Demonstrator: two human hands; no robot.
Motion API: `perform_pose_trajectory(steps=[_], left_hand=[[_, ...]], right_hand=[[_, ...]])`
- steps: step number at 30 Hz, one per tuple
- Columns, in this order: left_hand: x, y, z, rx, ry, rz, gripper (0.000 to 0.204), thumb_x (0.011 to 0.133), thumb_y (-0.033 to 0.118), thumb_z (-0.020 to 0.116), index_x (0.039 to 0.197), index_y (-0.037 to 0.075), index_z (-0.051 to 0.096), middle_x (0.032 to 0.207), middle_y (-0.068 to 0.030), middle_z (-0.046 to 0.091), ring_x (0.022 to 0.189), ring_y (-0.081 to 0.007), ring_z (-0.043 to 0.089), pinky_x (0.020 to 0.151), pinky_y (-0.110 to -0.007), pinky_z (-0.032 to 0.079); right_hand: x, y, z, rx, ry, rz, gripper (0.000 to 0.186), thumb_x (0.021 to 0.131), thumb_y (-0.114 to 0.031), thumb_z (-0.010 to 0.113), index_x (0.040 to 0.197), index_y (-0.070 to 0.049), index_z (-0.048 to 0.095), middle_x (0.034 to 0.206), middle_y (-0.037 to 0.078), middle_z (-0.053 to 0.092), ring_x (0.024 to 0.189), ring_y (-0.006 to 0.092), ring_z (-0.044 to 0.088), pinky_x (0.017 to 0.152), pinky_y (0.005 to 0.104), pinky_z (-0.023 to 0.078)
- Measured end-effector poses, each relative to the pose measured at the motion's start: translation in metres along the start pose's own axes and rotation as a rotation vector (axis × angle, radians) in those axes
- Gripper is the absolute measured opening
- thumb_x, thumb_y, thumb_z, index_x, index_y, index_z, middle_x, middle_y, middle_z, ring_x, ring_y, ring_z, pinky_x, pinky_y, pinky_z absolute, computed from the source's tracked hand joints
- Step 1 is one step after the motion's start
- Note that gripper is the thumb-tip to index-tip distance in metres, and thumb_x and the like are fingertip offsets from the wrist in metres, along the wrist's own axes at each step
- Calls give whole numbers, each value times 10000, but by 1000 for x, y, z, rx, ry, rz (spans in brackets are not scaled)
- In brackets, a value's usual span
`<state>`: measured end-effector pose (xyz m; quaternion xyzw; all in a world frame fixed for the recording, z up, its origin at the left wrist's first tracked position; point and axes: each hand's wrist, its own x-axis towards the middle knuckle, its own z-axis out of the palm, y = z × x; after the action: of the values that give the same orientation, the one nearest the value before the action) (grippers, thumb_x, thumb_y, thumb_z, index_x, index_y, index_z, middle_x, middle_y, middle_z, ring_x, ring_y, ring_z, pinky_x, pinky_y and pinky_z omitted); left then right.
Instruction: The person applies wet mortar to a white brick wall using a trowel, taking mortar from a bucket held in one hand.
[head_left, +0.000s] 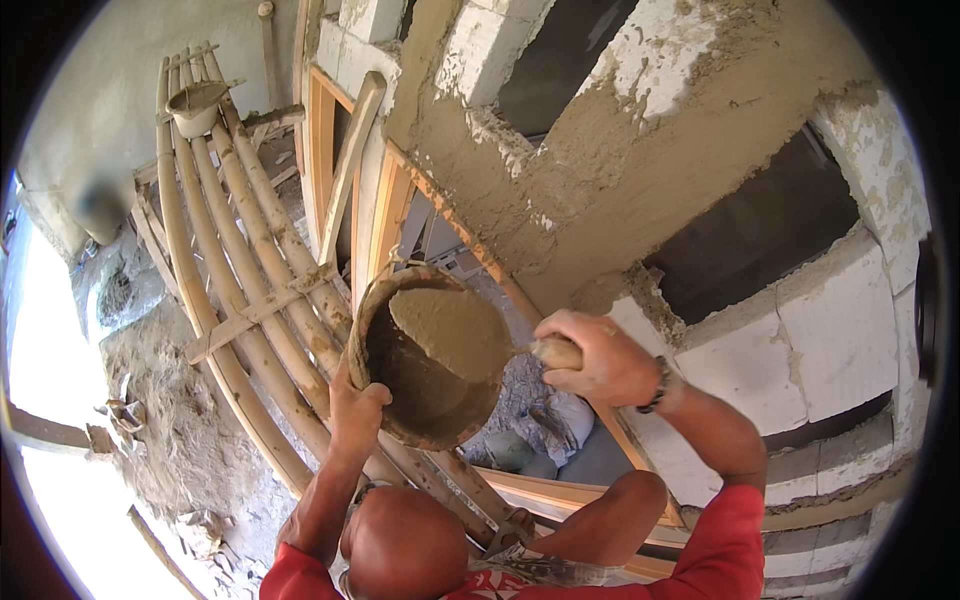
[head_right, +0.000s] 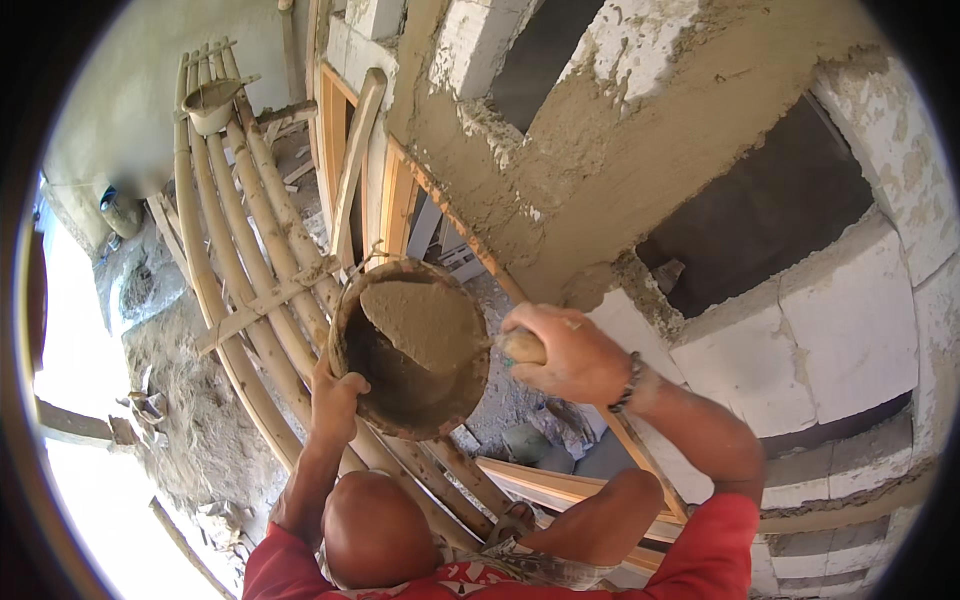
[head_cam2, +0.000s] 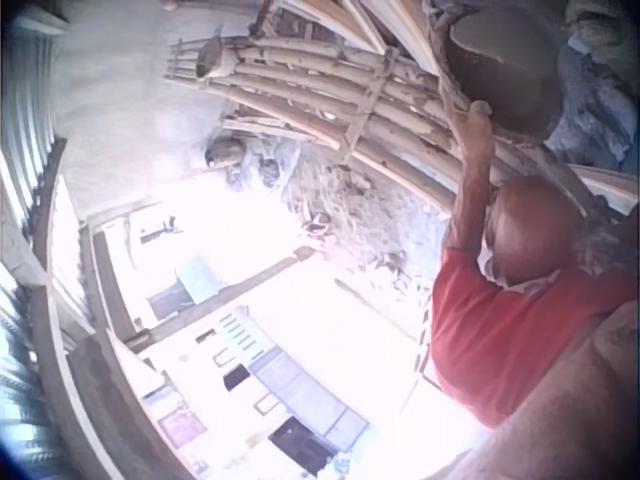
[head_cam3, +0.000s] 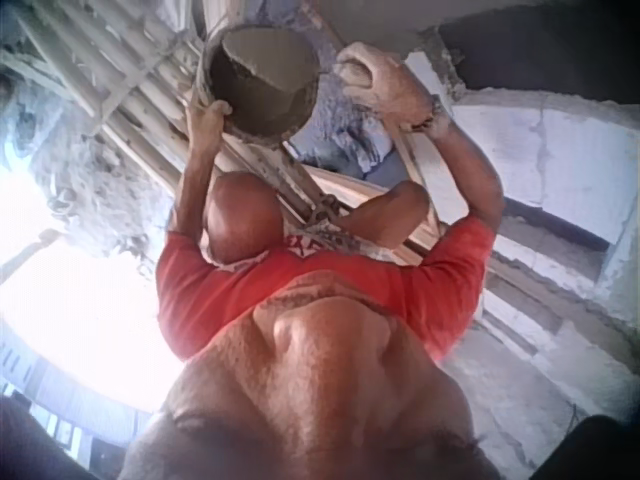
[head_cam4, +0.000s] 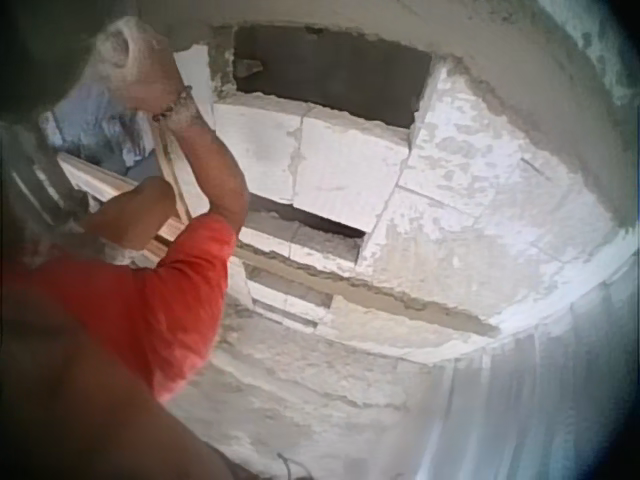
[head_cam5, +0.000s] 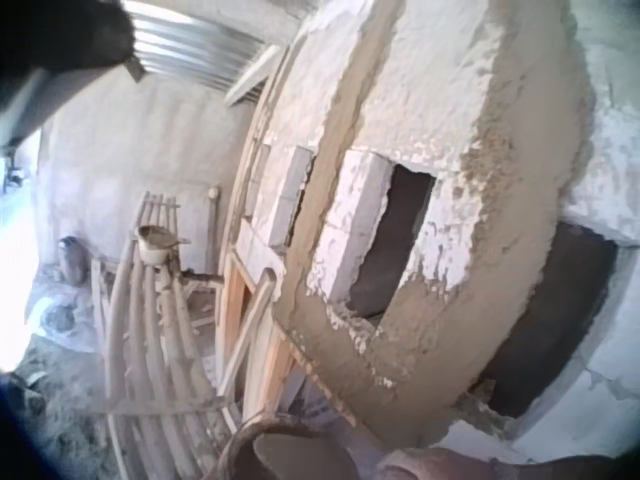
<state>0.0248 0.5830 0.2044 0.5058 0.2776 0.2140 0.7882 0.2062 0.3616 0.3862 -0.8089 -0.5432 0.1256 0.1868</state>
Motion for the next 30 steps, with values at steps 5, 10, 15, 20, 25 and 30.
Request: perform_pose_trajectory(steps=[5, 10, 15, 20, 25, 30], left_hand=[[0, -7, -13, -24, 55, 53, 646, 702, -99, 535, 1347, -64, 552, 1047, -75, 672, 845, -140, 606, 712, -269, 517], [-5, -8, -19, 5, 59, 57, 637, 701, -105, 531, 1336, -71, 556, 1035, -76, 675, 853, -145, 609, 730, -271, 516], [-5, -22, -13, 14, 17, 42, 619, 700, -84, 532, 1317, -63, 571, 1006, -69, 678, 851, -150, 610, 745, -276, 515], [-6, -31, -17, 39, 26, 46, 642, 694, -51, 541, 1335, -40, 567, 991, -65, 676, 841, -154, 605, 749, -287, 515], [-3, -25, -11, 67, -18, -3, 704, 678, -57, 535, 1382, -40, 546, 1046, -55, 670, 878, -140, 606, 738, -259, 505], [-1, -11, -3, 110, -65, 75, 639, 721, -16, 593, 1357, -63, 544, 1033, -96, 682, 905, -177, 631, 796, -305, 518]], right_hand=[[1, -62, -110, 15, -56, 79, 426, 824, -187, 805, 1148, 20, 620, 912, 152, 687, 770, 220, 684, 722, 357, 544], [1, -69, -169, 442, -19, 312, 395, 853, -190, 785, 1161, 22, 656, 890, 53, 683, 731, 125, 653, 639, 289, 551], [7, -24, -260, -259, 652, 276, 304, 963, -250, 652, 1158, -17, 662, 863, -20, 600, 703, 61, 550, 591, 240, 494], [-2, -45, -247, -332, 619, 301, 387, 973, -274, 661, 1274, -32, 645, 889, -26, 588, 734, 49, 531, 616, 204, 470], [-14, -5, -111, -210, 50, -26, 436, 837, -248, 776, 1190, -24, 654, 924, 133, 672, 677, 179, 638, 611, 335, 526], [-11, -1, 16, -642, -185, 87, 290, 898, -147, 616, 1172, -57, 647, 902, 165, 607, 871, 312, 669, 723, 450, 538]])
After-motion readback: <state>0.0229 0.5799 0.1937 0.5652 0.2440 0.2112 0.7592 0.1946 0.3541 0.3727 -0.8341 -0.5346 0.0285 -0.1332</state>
